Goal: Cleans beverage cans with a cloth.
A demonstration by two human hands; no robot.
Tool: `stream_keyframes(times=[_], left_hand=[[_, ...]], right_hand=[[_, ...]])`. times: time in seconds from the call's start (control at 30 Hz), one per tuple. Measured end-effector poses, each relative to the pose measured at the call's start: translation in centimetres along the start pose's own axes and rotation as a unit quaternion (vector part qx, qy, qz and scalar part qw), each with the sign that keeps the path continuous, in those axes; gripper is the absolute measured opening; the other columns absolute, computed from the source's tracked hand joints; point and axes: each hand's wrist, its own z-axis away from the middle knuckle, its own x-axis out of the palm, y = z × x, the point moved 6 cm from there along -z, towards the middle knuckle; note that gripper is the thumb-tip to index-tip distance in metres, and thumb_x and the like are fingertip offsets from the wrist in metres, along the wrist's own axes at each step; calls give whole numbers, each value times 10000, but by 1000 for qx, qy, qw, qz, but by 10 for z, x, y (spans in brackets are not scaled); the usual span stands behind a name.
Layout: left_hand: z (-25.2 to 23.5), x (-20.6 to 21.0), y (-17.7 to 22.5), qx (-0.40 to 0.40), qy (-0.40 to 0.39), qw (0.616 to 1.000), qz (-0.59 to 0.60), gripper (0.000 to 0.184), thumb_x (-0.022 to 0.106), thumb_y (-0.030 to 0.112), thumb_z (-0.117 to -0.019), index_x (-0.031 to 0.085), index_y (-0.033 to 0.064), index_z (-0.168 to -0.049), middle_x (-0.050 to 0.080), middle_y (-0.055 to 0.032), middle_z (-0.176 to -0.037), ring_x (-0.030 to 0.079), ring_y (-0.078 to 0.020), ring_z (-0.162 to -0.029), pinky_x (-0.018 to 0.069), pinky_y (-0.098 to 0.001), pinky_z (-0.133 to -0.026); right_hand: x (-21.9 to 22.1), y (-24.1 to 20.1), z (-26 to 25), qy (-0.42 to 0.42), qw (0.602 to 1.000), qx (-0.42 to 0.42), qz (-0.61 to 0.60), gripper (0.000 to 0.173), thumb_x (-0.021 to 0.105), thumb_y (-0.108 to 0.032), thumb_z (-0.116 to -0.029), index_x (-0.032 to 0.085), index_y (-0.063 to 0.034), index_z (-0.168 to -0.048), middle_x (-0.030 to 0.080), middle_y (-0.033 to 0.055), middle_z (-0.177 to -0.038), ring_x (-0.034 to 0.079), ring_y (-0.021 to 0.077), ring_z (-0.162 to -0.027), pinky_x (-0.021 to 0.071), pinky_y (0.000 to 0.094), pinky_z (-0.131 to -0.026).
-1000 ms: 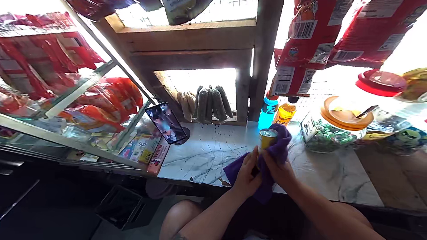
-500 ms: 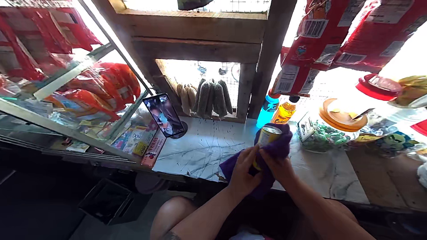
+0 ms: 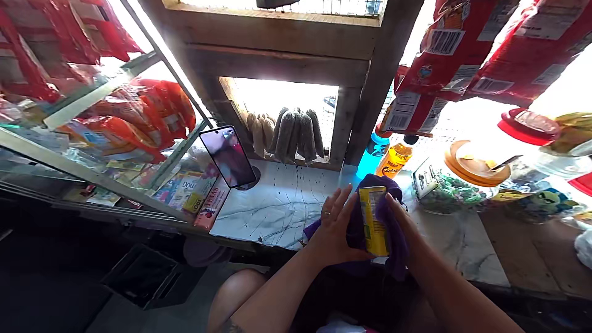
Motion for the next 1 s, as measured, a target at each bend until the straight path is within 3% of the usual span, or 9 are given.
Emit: stream_keyframes(times=[0.03,0.1,0.23,0.4,0.5,0.57,0.77,0.9,1.0], left_hand=[[1,1,1,14,-6,1000,-1,1227,837,617,-638,337,-45,-1541,328,-290,-1593,278,-472,-1491,211,-645,-1195],[4,3,2,45,-2,999,2,1230,851,612,-633,319,-3,-1556,312,-309,-1592,276,-466,-1494,208,-646,-1198],[8,2,-2,64,30,997,38,1214,866,612,-647,212,213,-1588,264,-242,-1616,267,-358,-1515,232,-569,-1223],[11,-5,-4,68,56,995,53,1210,881,581,-639,176,316,-1587,244,-171,-1615,281,-255,-1506,309,-422,-1216],[11,-9,-7,57,49,997,27,1203,872,603,-612,225,288,-1575,281,-191,-1589,304,-281,-1489,324,-440,-1203],[11,-8,-7,49,40,998,16,1208,876,598,-585,258,264,-1568,313,-224,-1566,333,-326,-1468,347,-482,-1181],[10,1,2,42,36,996,63,1203,844,588,-729,120,227,-1619,150,-231,-1658,253,-268,-1527,303,-412,-1222],[16,6,13,63,149,987,20,864,789,588,-793,380,275,-1488,387,-73,-1546,354,-231,-1464,325,-425,-1198],[17,12,15,45,136,984,110,398,662,398,-973,542,131,-1244,566,-43,-1173,561,-90,-1124,478,-245,-979]], right_hand=[[-4,5,-4,-34,999,-22,26,413,305,-206,-1113,479,84,-1350,644,27,-1200,587,-38,-1092,476,166,-973],[-4,6,-6,-52,996,-43,65,437,284,-178,-1116,452,154,-1346,618,51,-1217,552,-74,-1104,438,138,-995],[2,3,-7,-54,993,-41,97,409,287,-183,-1120,501,118,-1297,645,5,-1125,575,-115,-1032,463,113,-958],[17,4,6,-108,984,-26,142,431,471,-252,-1069,497,100,-1316,648,41,-1142,604,-48,-1031,501,182,-960],[23,13,7,-162,978,-21,132,279,632,-224,-987,595,-23,-1177,705,-61,-966,671,-13,-899,573,228,-864],[25,18,6,-185,979,13,83,332,724,-155,-910,581,-32,-1184,722,-35,-969,699,37,-900,595,262,-869],[15,16,4,-98,991,46,-76,349,744,-202,-866,570,-64,-1135,737,-1,-885,721,95,-805,617,298,-775],[3,8,-3,7,987,-33,-159,298,706,-172,-886,570,-48,-1120,733,19,-834,721,100,-748,623,286,-724],[-8,5,-9,71,983,-67,-153,229,641,-165,-915,563,-51,-1097,710,-2,-795,702,80,-714,613,264,-697]])
